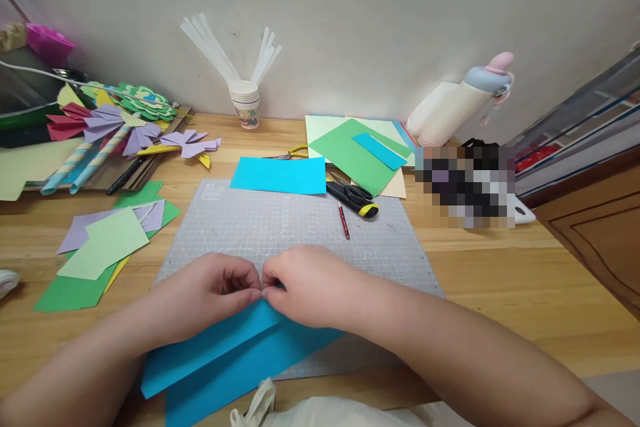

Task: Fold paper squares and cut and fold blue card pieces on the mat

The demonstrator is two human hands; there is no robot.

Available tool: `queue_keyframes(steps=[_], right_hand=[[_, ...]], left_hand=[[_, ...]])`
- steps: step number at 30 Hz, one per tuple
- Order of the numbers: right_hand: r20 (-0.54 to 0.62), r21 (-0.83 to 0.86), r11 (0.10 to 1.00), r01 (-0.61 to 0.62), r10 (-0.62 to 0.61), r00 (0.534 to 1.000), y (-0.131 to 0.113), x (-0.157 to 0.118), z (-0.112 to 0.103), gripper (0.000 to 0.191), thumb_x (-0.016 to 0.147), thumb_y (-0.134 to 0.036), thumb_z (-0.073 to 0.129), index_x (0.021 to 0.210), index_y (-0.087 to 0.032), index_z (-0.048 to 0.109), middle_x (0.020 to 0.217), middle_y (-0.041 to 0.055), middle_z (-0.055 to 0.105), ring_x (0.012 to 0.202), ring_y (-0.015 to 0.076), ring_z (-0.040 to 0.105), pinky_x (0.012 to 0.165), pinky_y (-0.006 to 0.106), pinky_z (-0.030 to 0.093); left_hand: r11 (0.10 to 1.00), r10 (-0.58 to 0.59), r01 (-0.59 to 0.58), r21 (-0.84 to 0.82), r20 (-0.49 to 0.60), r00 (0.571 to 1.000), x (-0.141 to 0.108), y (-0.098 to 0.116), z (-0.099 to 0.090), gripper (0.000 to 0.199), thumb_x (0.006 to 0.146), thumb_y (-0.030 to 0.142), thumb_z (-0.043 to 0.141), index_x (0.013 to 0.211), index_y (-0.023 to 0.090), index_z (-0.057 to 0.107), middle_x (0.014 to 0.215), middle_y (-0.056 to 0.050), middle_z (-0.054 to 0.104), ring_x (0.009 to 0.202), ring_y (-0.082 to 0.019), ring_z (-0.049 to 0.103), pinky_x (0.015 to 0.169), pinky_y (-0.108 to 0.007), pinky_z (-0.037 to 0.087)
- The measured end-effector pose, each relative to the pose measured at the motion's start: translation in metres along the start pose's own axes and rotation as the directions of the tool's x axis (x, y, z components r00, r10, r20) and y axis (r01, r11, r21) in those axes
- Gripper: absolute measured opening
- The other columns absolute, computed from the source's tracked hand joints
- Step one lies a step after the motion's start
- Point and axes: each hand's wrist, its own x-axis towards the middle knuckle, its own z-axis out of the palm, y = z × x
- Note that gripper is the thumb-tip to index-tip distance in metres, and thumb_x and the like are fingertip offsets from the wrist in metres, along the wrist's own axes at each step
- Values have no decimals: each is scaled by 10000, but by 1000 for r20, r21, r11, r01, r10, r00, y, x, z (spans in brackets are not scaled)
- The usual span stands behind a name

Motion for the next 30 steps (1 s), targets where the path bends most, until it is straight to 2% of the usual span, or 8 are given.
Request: queue_keyframes(steps=[4,7,17,20,22,25,27,30], right_hand=[[16,13,1000,19,-19,1000,2,0,-6,128,817,-223,545,760,-196,656,741,-7,694,648,124,566,550,233,328],[25,23,1000,-14,13,1000,12,-4,-14,140,831,-228,542,750,-189,649,745,-2,686,674,133,568,572,237,348],[124,168,972,-162,142,982,76,-41,-36,223,859,-336,518,719,-178,588,690,-18,553,645,131,474,580,249,348],[107,219,954,-207,188,976,87,-47,-38,249,851,-377,523,713,-176,575,681,-18,521,638,132,447,578,255,339],[81,276,934,-229,215,973,86,-46,-36,250,840,-389,531,720,-175,577,683,-15,524,639,133,446,585,259,345],[49,339,911,-236,234,971,75,-38,-29,233,829,-377,540,729,-173,587,686,-13,547,638,134,462,589,258,359],[33,363,908,-211,214,976,65,-30,-22,221,829,-362,537,730,-174,596,682,-14,564,631,135,479,578,254,364],[22,358,920,-161,165,986,52,-19,-15,188,826,-323,540,743,-175,619,699,-3,607,643,142,518,572,252,374]], left_hand=[[1000,0,0,28,-10,1000,-2,0,-1,185,822,296,496,696,202,595,642,53,565,623,-111,498,544,-226,357],[998,-24,25,57,-22,999,-2,2,-4,185,821,301,492,700,209,596,635,58,558,613,-109,486,533,-228,352],[986,-58,63,155,-37,998,0,1,-10,163,793,296,501,669,216,572,637,55,590,597,-121,502,528,-245,351],[967,-100,129,221,-140,985,0,-1,-13,175,792,300,492,655,213,556,632,41,585,594,-137,501,526,-262,339],[969,-98,151,198,-252,963,1,-1,-14,199,818,334,476,682,214,559,659,30,598,624,-150,522,551,-272,358],[995,-28,58,77,-346,938,3,0,-13,231,838,438,502,846,233,608,856,18,664,775,-173,578,659,-285,417],[999,-2,17,45,-320,947,4,1,-10,277,807,481,557,944,252,631,980,13,678,872,-189,590,730,-296,430],[991,-50,77,113,-224,973,6,1,-8,237,795,452,569,849,241,664,861,14,689,796,-190,591,682,-297,413]])
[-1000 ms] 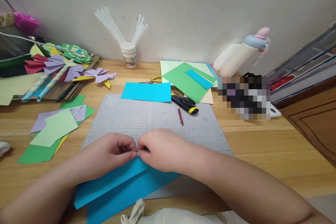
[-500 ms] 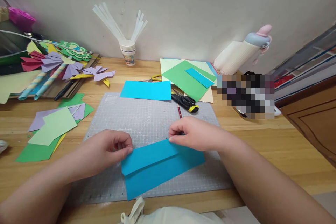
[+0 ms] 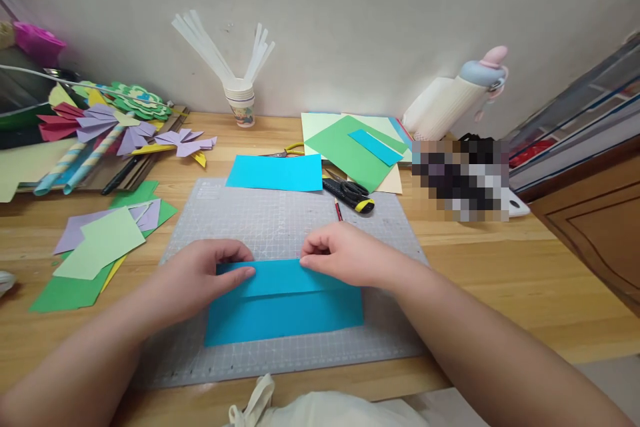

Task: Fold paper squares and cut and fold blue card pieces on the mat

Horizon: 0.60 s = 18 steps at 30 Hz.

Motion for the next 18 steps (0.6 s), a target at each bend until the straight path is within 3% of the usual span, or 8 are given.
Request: queue_keyframes(steps=[3,7,12,18], right_hand=[[-60,-123,991,52,-60,996,-10,9,9,159,829,-271,526,773,-181,645,736,10,647,672,150,547,580,257,369],[-99,-233,965,119,-146,984,-26,20,20,147,823,-227,506,781,-193,643,730,2,648,655,135,535,563,249,332],[-112,-277,945,172,-209,971,-41,30,33,93,769,-187,508,711,-187,581,673,-15,602,609,114,477,530,247,274],[-126,-280,940,197,-239,963,-37,30,36,60,712,-184,490,656,-192,509,607,-30,508,583,114,436,518,249,243]], left_hand=[[998,-47,46,47,25,999,2,-3,0,240,796,432,547,749,223,656,718,19,651,681,-175,552,592,-285,369],[999,-40,41,-7,33,999,3,-7,0,259,778,449,559,738,210,649,670,28,608,640,-155,508,555,-266,346],[998,0,4,-65,58,998,1,-7,1,305,814,456,509,714,198,638,639,35,562,606,-130,460,533,-248,326],[985,39,-27,-172,66,997,-1,-5,1,291,811,435,528,701,183,623,629,34,532,595,-118,435,522,-234,312]])
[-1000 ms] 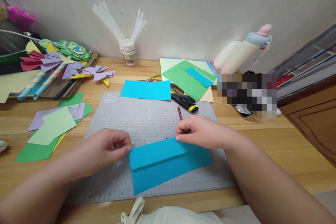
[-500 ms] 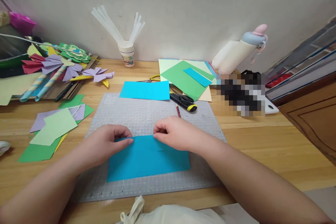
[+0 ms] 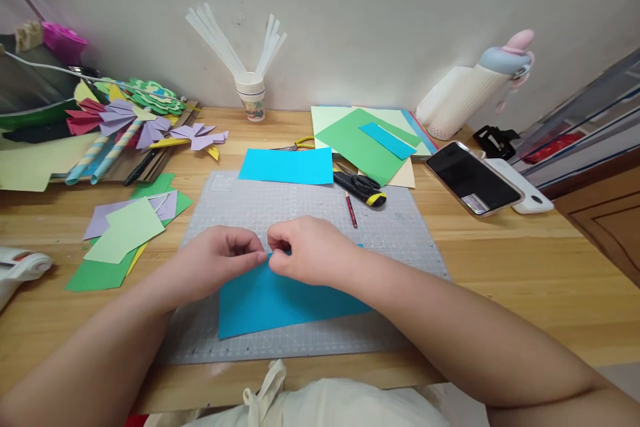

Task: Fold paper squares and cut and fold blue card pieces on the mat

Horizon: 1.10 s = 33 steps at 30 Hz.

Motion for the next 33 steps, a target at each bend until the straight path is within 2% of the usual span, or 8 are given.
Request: queue_keyframes(steps=[6,12,18,23,26,29,31,33], right_hand=[[2,-30,999,-44,44,999,18,-15,-7,57,680,-165,477,632,-196,479,587,-41,474,568,111,415,515,245,247],[-16,-33,990,-140,139,990,46,-47,-19,71,684,-146,444,639,-199,457,590,-48,398,568,111,381,518,237,256],[-35,21,970,-243,244,969,80,-76,-29,71,717,-179,446,673,-202,496,634,-35,460,612,134,436,552,244,298],[-135,-37,944,-327,320,938,99,-89,-40,99,737,-211,467,638,-210,471,620,-22,494,614,153,468,569,265,335],[-249,-7,940,-341,328,911,92,-88,-41,134,824,-284,464,724,-212,517,725,15,599,713,187,557,596,276,378],[-308,-5,978,-208,196,931,70,-79,-36,206,878,-374,492,959,-212,589,988,62,666,915,222,596,715,304,432],[-223,-50,990,-129,114,968,53,-69,-31,268,867,-390,549,1064,-219,611,1072,65,675,974,230,596,815,334,426],[-110,-86,992,-96,86,990,39,-59,-26,231,867,-370,563,1016,-215,648,993,57,702,919,223,609,800,332,419]], left_hand=[[1000,-3,3,-25,7,1000,0,1,-1,284,797,432,548,682,182,620,616,39,510,585,-112,423,520,-232,315],[1000,-12,12,3,16,1000,-1,4,-3,274,804,426,552,684,188,616,627,41,520,593,-112,432,525,-234,326],[999,-21,20,25,31,999,0,1,-2,308,808,458,551,676,187,612,612,43,499,581,-111,416,517,-237,316],[999,-5,5,35,-4,1000,0,1,-3,298,809,454,554,687,192,630,643,33,550,613,-124,463,544,-243,348],[999,11,-10,51,-11,1000,0,1,-5,292,816,453,552,707,203,656,685,25,612,663,-143,522,589,-251,385],[996,19,-17,91,-15,1000,2,0,-5,287,825,451,546,736,213,678,735,16,670,715,-165,572,630,-264,401],[992,16,-14,126,-21,1000,2,-2,-4,292,832,457,533,761,218,686,752,12,687,727,-175,586,635,-271,400],[981,9,-1,194,-41,999,3,-2,-4,289,836,455,521,784,228,693,767,8,697,732,-186,594,628,-279,393]])
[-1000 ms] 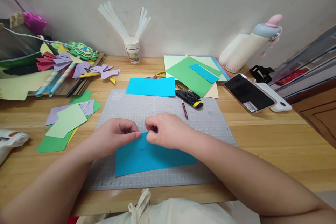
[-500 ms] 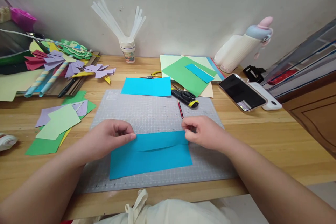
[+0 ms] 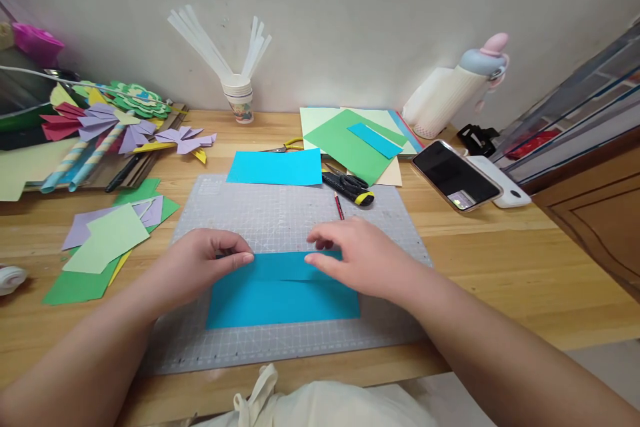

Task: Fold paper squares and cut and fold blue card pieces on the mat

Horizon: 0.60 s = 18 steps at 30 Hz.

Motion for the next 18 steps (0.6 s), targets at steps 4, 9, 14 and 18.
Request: queue_keyframes(steps=[4,9,14,18], right_hand=[[146,-5,1000,1,0,989,-19,16,11,187,885,-270,503,824,-195,662,784,29,691,711,167,589,614,270,372],[169,11,998,-61,58,984,-27,26,18,146,855,-298,549,873,-198,654,765,18,681,665,151,563,546,248,309],[191,-47,999,3,6,982,-36,29,21,150,849,-249,537,764,-191,646,717,18,667,625,141,538,535,251,277],[178,-59,995,75,-64,982,-45,31,25,153,844,-252,546,745,-192,647,689,16,662,597,137,528,532,252,265]], left_hand=[[986,5,4,167,-52,999,-2,3,-1,254,836,413,507,807,248,699,842,-10,718,789,-221,607,655,-307,384],[975,-22,34,221,-58,998,-4,5,-3,269,850,407,477,799,247,687,854,-26,724,791,-237,611,643,-324,382],[922,115,-33,387,-191,975,-5,6,-1,222,850,350,508,907,227,684,972,-47,721,921,-262,609,825,-387,387],[873,346,-290,392,-79,935,-6,11,6,181,864,254,498,915,237,671,930,-7,715,885,-205,613,877,-372,358]])
